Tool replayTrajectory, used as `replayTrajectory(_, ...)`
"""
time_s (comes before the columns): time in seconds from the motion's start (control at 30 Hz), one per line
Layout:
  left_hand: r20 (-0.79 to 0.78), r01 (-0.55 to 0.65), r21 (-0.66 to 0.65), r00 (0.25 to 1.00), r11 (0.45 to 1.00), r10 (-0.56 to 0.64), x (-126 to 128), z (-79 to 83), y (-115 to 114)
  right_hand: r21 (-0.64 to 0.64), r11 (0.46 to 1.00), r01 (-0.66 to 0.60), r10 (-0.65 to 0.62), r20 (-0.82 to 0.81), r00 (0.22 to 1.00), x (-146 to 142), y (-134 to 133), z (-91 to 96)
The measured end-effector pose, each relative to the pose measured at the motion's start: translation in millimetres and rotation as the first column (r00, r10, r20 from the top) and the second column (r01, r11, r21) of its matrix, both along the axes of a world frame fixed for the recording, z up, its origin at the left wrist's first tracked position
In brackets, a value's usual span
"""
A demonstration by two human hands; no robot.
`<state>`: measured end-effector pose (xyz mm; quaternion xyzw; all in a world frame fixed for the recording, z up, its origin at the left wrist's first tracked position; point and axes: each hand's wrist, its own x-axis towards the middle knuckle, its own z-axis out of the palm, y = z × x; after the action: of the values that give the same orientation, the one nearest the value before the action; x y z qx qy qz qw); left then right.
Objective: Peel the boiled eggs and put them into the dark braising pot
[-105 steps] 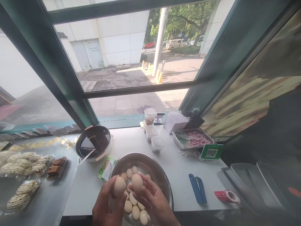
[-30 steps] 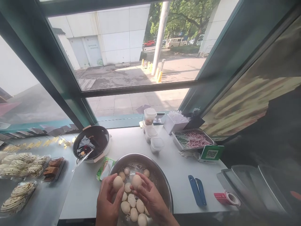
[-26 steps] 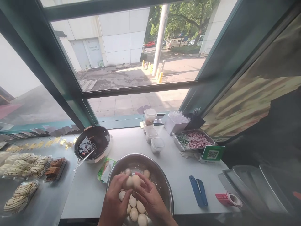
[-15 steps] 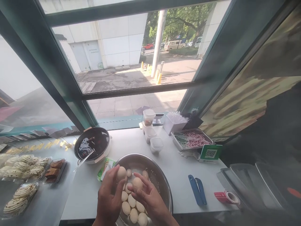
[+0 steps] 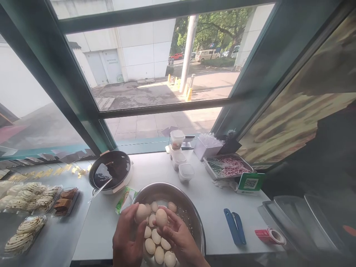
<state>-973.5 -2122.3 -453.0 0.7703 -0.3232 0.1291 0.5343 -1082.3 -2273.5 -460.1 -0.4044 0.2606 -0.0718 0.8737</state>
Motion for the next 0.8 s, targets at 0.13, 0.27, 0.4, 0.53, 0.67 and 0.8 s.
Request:
replayTrajectory(0.13, -0.008, 0.063, -0.017, 0.998, 0.998, -0.063, -13, -1.7, -2, 0.024, 1.000, 0.015, -0.016, 0.031, 0.999, 3, 1, 1.0)
replayTrajectory(0.27, 0.010, -0.007, -0.028, 1.000, 1.000, 0.008, -17, -2.0, -3, 0.009, 1.000, 0.021, -0.022, 0.033, 0.999, 4, 3, 0.8)
replayTrajectory(0.4, -0.017, 0.088, -0.008, 0.996, 0.996, -0.088, -12, 1.5, -2, 0.052, 0.999, 0.005, -0.008, 0.059, 0.998, 6, 4, 2.3)
replayTrajectory(0.53, 0.038, 0.096, 0.046, 0.994, 0.994, -0.098, 1, 7.3, 3, 0.057, 0.998, -0.023, 0.021, 0.039, 0.999, 8, 4, 5.6)
replayTrajectory(0.67, 0.079, 0.185, 0.078, 0.978, 0.980, -0.191, 9, 9.4, 4, 0.049, 0.999, -0.019, 0.017, 0.040, 0.999, 10, 4, 5.8)
replayTrajectory(0.8, 0.088, 0.160, 0.103, 0.982, 0.982, -0.170, 12, 9.3, 4, 0.023, 0.999, -0.042, 0.041, 0.052, 0.998, 10, 5, 2.1)
